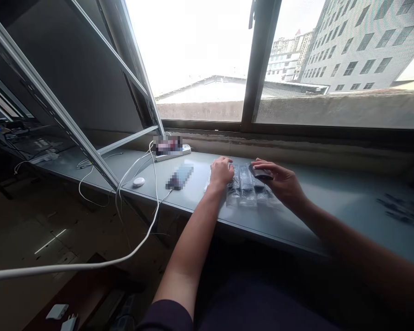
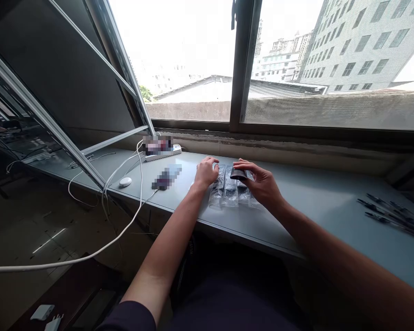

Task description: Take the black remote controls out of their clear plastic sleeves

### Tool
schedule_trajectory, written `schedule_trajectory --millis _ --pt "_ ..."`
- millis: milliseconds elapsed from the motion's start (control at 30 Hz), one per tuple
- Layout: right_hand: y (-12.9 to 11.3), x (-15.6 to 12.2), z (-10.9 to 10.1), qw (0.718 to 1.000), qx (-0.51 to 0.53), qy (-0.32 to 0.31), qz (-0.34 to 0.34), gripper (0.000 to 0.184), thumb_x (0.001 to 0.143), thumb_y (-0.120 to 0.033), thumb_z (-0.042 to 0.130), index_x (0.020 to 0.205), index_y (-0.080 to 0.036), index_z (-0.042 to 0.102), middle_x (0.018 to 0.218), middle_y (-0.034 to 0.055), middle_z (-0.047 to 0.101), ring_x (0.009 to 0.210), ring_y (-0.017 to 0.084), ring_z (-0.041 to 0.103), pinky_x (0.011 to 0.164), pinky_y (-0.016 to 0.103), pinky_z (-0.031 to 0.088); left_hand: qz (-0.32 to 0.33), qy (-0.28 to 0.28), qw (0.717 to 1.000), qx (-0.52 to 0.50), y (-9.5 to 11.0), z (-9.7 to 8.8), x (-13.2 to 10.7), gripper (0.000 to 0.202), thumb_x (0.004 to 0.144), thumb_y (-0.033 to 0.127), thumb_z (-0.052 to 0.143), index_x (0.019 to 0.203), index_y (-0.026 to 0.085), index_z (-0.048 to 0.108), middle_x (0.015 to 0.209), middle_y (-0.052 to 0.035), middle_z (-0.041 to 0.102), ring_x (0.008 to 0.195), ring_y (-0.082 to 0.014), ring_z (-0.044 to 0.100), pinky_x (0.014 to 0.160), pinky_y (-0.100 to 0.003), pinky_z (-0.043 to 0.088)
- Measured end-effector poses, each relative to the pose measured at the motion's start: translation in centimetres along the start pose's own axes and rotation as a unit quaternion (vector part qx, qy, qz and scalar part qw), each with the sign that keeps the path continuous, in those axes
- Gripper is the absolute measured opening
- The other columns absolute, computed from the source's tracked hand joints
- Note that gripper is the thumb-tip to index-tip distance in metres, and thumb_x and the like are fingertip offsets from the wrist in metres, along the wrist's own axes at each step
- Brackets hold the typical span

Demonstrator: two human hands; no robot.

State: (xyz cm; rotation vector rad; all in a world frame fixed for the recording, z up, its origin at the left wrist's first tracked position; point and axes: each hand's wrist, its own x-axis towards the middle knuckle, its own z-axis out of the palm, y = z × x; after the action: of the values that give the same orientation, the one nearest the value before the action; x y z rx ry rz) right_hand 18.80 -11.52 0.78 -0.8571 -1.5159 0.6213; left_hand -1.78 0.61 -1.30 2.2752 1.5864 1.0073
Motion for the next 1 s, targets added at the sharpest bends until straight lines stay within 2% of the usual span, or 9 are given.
schedule_trajectory --millis 100,167,400,567,700,767,833,933,1000 --pt "-0.3 -0.2 0.0 0.997 -0.005 0.029 0.071 0.046 0.088 -0.061 0.103 0.122 -0.032 0.093 0.122 0.0065 0.091 0.128 0.038 0.082 0.122 0.063 0.062 -0.003 -0.003 1.0 0.002 0.0 0.0 0.0 0.031 0.11 0.02 0.061 0.13 0.027 0.084 0.148 -0.0086 0.079 0.142 -0.0292 0.07 0.132 -0.046 0.047" --pt "-0.5 -0.3 -0.1 0.993 -0.008 0.043 0.11 0.05 0.088 -0.065 0.101 0.122 -0.03 0.091 0.12 0.007 0.091 0.117 0.037 0.085 0.113 0.06 0.068 -0.004 -0.001 1.0 0.001 0.0 0.1 0.0 0.031 0.11 0.02 0.061 0.129 0.027 0.085 0.148 -0.0088 0.08 0.142 -0.0296 0.07 0.134 -0.048 0.046" --pt "-0.5 -0.3 -0.1 0.985 0.039 0.016 0.164 0.054 0.086 -0.067 0.102 0.124 -0.032 0.088 0.119 0.0054 0.091 0.111 0.034 0.086 0.103 0.053 0.072 -0.004 0.001 1.0 -0.001 -0.1 0.3 0.1 0.029 0.115 0.027 0.058 0.124 0.027 0.085 0.142 -0.0091 0.082 0.139 -0.03 0.071 0.131 -0.048 0.047" --pt "-1.1 -0.4 0.4 0.991 0.036 -0.004 0.125 0.052 0.082 -0.062 0.107 0.12 -0.031 0.089 0.114 0.0062 0.09 0.112 0.036 0.086 0.11 0.062 0.069 -0.003 -0.003 1.0 0.005 -0.1 0.5 0.2 0.032 0.117 0.03 0.055 0.122 0.027 0.086 0.138 -0.0095 0.083 0.136 -0.0294 0.072 0.129 -0.047 0.048" --pt "-1.5 -0.6 0.8 0.998 0.031 -0.017 0.054 0.039 0.085 -0.055 0.106 0.112 -0.033 0.089 0.123 0.0061 0.09 0.126 0.038 0.083 0.125 0.066 0.06 -0.003 -0.007 1.0 0.013 -0.2 0.5 0.3 0.032 0.117 0.03 0.055 0.12 0.027 0.086 0.136 -0.0092 0.084 0.134 -0.0294 0.073 0.127 -0.046 0.049" --pt "-1.5 -0.7 0.8 1.0 0.007 -0.021 0.021 0.033 0.09 -0.054 0.103 0.113 -0.033 0.088 0.129 0.006 0.09 0.133 0.038 0.081 0.128 0.065 0.057 -0.008 -0.008 1.0 0.022 -0.3 0.5 0.4 0.032 0.117 0.032 0.055 0.118 0.027 0.087 0.132 -0.0091 0.086 0.132 -0.0292 0.074 0.125 -0.045 0.05" --pt "-1.3 -0.7 0.6 0.998 -0.057 -0.012 -0.003 0.032 0.094 -0.055 0.098 0.114 -0.033 0.087 0.128 0.0069 0.089 0.131 0.039 0.081 0.125 0.065 0.059 -0.017 -0.009 0.999 0.033 -0.3 0.5 0.3 0.034 0.118 0.034 0.054 0.115 0.028 0.087 0.127 -0.0095 0.087 0.131 -0.0293 0.075 0.124 -0.045 0.05" --pt "-0.8 -0.4 -0.4 0.984 -0.18 0.016 -0.011 0.042 0.097 -0.059 0.091 0.128 -0.031 0.084 0.122 0.0098 0.088 0.118 0.04 0.082 0.114 0.062 0.064 -0.024 -0.014 0.999 0.039 -0.3 0.3 0.3 0.035 0.118 0.037 0.055 0.115 0.028 0.088 0.122 -0.0096 0.089 0.133 -0.0303 0.075 0.124 -0.046 0.05" --pt "-0.2 0.1 -1.4 0.97 -0.24 0.022 0.023 0.063 0.101 -0.059 0.083 0.156 -0.029 0.073 0.121 0.0108 0.088 0.114 0.04 0.083 0.108 0.058 0.066 -0.022 -0.022 0.999 0.034 -0.2 0.2 0.2 0.033 0.118 0.039 0.057 0.118 0.028 0.089 0.121 -0.0092 0.089 0.134 -0.0302 0.075 0.126 -0.046 0.049"
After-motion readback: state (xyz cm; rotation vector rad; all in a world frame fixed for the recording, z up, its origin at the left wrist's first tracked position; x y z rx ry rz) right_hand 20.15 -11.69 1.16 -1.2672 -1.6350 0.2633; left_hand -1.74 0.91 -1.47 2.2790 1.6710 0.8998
